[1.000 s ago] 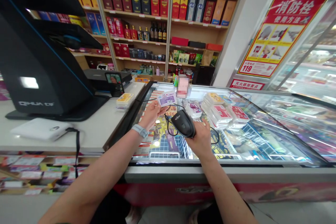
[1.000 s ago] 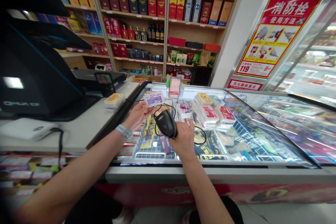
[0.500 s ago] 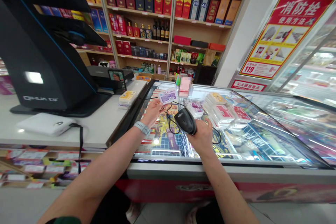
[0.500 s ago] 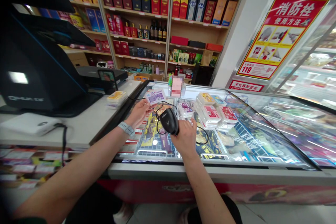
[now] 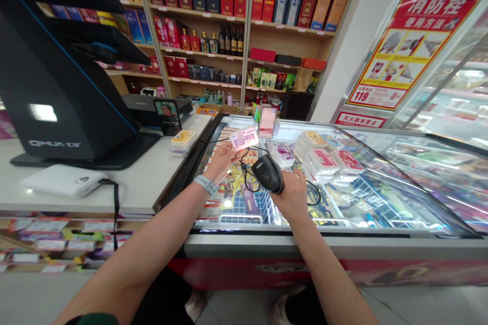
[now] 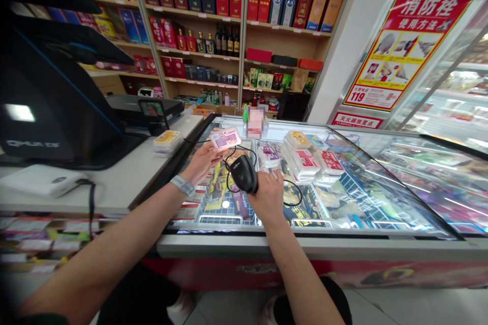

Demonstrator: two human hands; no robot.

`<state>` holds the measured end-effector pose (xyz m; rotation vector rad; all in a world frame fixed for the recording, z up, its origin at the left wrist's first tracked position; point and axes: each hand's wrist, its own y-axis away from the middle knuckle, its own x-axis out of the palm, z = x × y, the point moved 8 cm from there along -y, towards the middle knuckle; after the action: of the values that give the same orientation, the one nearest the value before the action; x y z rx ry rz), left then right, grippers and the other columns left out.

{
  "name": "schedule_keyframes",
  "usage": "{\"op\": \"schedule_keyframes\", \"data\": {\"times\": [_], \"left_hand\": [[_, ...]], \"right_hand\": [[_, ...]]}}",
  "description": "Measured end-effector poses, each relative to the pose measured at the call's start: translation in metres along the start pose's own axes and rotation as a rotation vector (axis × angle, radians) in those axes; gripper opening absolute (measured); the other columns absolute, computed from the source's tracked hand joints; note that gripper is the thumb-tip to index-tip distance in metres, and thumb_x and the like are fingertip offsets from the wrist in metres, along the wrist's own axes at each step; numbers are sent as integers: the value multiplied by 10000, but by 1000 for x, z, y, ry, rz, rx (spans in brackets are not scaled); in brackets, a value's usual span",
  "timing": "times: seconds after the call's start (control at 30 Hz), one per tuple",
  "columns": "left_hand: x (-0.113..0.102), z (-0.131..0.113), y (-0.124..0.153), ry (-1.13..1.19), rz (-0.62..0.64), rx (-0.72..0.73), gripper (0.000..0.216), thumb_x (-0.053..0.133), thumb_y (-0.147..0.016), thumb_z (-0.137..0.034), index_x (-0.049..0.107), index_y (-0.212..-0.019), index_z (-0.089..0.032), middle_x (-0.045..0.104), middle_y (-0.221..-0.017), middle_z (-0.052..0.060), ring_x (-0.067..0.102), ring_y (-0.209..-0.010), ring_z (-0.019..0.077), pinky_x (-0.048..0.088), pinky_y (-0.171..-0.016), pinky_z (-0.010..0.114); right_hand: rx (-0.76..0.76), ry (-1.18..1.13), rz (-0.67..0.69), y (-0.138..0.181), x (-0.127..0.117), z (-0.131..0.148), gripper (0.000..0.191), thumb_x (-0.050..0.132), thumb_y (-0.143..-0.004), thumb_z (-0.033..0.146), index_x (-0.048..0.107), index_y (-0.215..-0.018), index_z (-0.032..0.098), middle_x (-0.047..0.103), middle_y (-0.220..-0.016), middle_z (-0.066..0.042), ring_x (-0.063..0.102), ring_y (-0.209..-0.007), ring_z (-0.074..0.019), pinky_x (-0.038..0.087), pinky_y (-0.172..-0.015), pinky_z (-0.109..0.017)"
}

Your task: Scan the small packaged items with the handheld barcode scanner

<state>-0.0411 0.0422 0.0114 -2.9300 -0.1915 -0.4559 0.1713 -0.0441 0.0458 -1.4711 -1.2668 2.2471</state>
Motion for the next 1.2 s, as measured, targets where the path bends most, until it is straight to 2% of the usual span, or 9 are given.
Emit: {"op": "schedule_keyframes", "data": {"times": [0.13, 0.2, 0.43, 0.6, 0.8, 0.9, 0.97, 1.1, 1.2], "left_hand": [[-1, 2, -1, 7, 6, -2, 269, 669, -740, -312, 570, -964, -200, 685, -1076, 52, 657, -963, 156, 471, -850, 300], [-2, 4, -3, 11, 7, -3, 270, 670, -740, -317, 564, -958, -199, 681, -1085, 55, 657, -958, 155, 469, -847, 299], [-8, 8, -8, 17, 0, 1, 293, 663, -746, -333, 556, -985, -202, 683, -1049, 61, 656, -944, 156, 463, -817, 287], [-10, 5, -7, 15, -28, 2, 268, 657, -744, -320, 561, -964, -201, 687, -1025, 63, 656, -957, 170, 466, -783, 280], [-21, -12, -11, -50, -126, 25, 225, 612, -759, -300, 566, -948, -188, 693, -998, 77, 666, -913, 164, 473, -740, 267], [-41, -33, -16, -134, -228, 45, 212, 632, -740, -292, 575, -911, -179, 698, -928, 72, 670, -848, 162, 467, -711, 264], [-62, -52, -18, -197, -316, 56, 187, 643, -727, -275, 578, -868, -172, 694, -864, 63, 667, -795, 160, 455, -678, 255], [-118, -92, -11, -295, -515, 79, 123, 602, -735, -214, 560, -838, -160, 670, -805, 53, 653, -735, 146, 411, -597, 222], [-158, -111, -4, -361, -650, 82, 99, 555, -754, -166, 555, -852, -152, 651, -798, 54, 631, -704, 134, 391, -568, 222]], "right_hand": [[43, -27, 7, 2, 3, -5, 78, 572, -741, 225, 536, -802, 193, 606, -748, -41, 538, -731, -204, 376, -730, -313], [69, -37, 7, 3, 3, -6, 97, 580, -738, 222, 549, -823, 190, 614, -760, -45, 544, -728, -206, 364, -682, -299], [75, -36, -13, 3, 2, -6, 138, 593, -752, 204, 578, -887, 183, 624, -780, -44, 564, -744, -208, 374, -677, -292], [44, -6, -32, 4, 2, -5, 208, 539, -769, 135, 584, -968, 173, 637, -834, -61, 569, -790, -210, 392, -721, -296], [96, 32, 79, 4, 9, -9, 169, 551, -757, 149, 558, -923, 183, 628, -835, -54, 565, -756, -205, 365, -670, -290], [71, 14, 149, 4, 13, -6, 185, 580, -741, 194, 549, -923, 191, 620, -855, -44, 563, -784, -208, 359, -691, -295], [14, 1, 176, 3, 15, 0, 205, 588, -734, 219, 544, -933, 190, 614, -858, -39, 562, -806, -212, 354, -725, -307], [-40, -2, 201, 2, 15, 7, 193, 580, -742, 210, 541, -930, 183, 609, -868, -39, 557, -826, -214, 334, -758, -322], [-63, 10, 207, 2, 16, 9, 179, 576, -759, 184, 544, -935, 174, 611, -883, -50, 554, -852, -218, 330, -785, -330]]}}
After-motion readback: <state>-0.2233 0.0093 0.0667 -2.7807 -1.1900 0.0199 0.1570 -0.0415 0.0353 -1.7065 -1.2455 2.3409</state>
